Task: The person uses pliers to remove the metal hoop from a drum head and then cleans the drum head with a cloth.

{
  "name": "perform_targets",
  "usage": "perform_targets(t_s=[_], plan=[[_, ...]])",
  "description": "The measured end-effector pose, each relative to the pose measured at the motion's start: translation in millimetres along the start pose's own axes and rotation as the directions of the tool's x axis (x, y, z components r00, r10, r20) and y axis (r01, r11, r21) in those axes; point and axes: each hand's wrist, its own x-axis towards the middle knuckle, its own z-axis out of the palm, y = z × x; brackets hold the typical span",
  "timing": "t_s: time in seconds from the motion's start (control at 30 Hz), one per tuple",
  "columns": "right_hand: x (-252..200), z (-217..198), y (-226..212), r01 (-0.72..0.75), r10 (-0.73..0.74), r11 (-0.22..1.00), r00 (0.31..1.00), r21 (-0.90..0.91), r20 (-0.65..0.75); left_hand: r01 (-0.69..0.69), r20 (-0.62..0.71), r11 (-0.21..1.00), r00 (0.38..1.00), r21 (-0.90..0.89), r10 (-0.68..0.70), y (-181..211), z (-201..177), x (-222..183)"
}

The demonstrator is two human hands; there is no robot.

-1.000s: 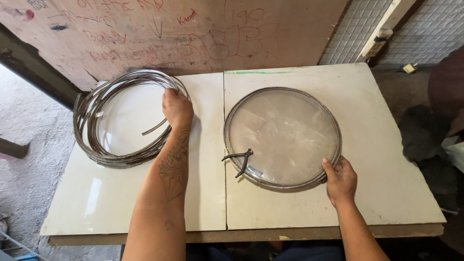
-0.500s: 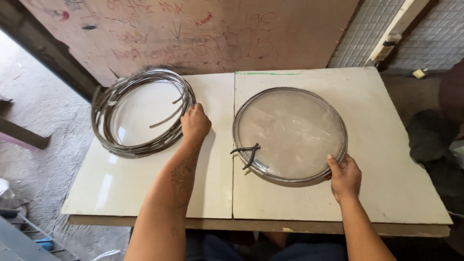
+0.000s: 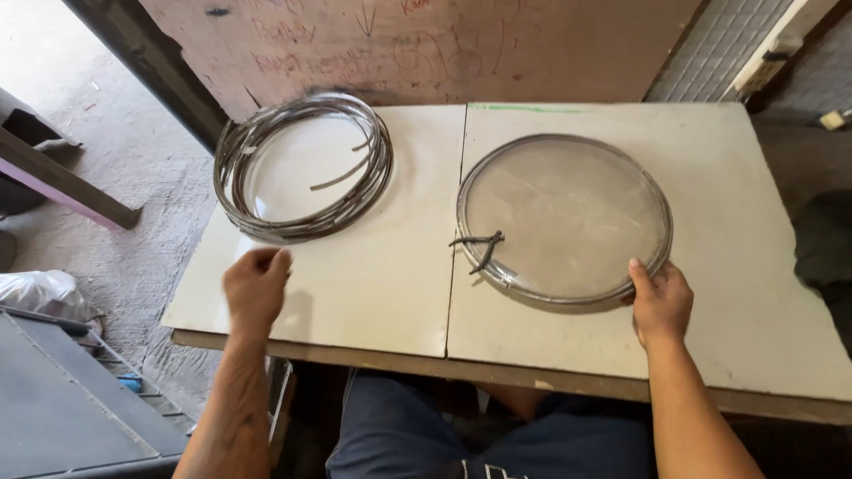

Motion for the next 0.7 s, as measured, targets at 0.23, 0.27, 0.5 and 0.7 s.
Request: perform_targets(t_s=[0.23, 0.27, 0.5, 0.7], plan=[[-5.5, 1.5, -22.6, -0.05, 0.05, 0.999, 0.999, -0.01, 0.001, 0.198, 0.335, 0.919, 0.888, 0.341, -0.315, -89.9, -52.2, -93.0], [-5.9, 0.9, -22.6, -0.045, 0.045, 0.999, 0.999, 0.011, 0.009, 0.128, 0.437, 0.855, 0.816, 0.503, -0.379, -132.0, -40.7, -94.0], [-15.0, -3.9, -44.7, -0.084, 0.085, 0.951, 0.996, -0.298, -0.01, -0.053, 0.403, 0.535, 0.72, 0.843, -0.565, -185.2, 0.5, -121.5], [-15.7, -4.8, -62.6, -0.242, 0.241, 0.964, 0.97, -0.112, -0.014, -0.16, 0.505, 0.765, 0.83, 0.624, -0.238, -36.7, -7.5, -113.3]])
